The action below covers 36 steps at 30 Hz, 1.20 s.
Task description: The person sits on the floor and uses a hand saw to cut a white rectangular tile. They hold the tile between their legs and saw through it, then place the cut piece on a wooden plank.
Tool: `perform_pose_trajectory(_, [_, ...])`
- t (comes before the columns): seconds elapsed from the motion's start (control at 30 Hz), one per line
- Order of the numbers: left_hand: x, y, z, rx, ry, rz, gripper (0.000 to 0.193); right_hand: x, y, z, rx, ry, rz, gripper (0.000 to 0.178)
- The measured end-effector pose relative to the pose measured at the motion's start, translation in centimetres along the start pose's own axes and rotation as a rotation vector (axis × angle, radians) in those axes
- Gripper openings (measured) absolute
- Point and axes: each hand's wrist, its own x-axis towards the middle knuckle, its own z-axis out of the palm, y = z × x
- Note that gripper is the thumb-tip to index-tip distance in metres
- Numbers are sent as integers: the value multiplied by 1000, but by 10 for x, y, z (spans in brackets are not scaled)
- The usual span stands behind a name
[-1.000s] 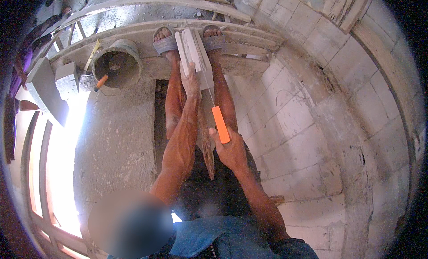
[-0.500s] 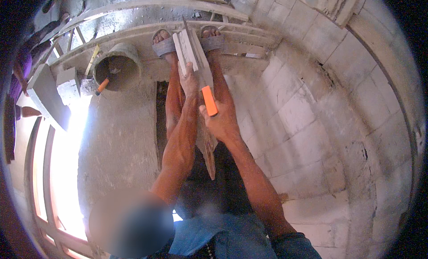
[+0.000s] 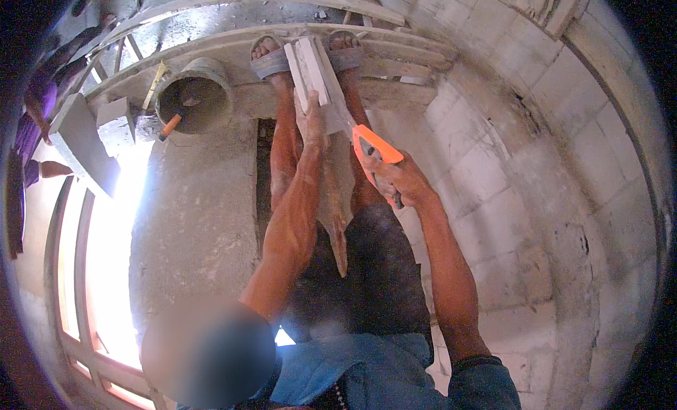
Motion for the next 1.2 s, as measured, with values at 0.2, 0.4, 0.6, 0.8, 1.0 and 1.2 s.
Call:
perform_pose_trajectory(0.2, [-8,12,6,13,-25,5,84,-8,25,53,-97,295,-77,32])
perform_pose_trajectory(0.4, [-5,-2,-7,5,-4,52,85,-28,-42,15,139,182,25,28])
perform_pose_trajectory(0.6, [-4,-3,1,213,-18,76,82,-36,-4,85,-473,476,-374,38])
perform_pose_trajectory(0.8, [-2,-9,-5,199,-42,34,85,-28,9,93,-501,404,-293,40])
perform_pose_trajectory(1.0, [-5,-7,-3,123,-51,-1,91,-30,38,83,-539,471,-268,41])
perform_pose_trajectory(1.2, [18,11,-19,413,-61,59,82,-41,46,83,-615,674,-345,40])
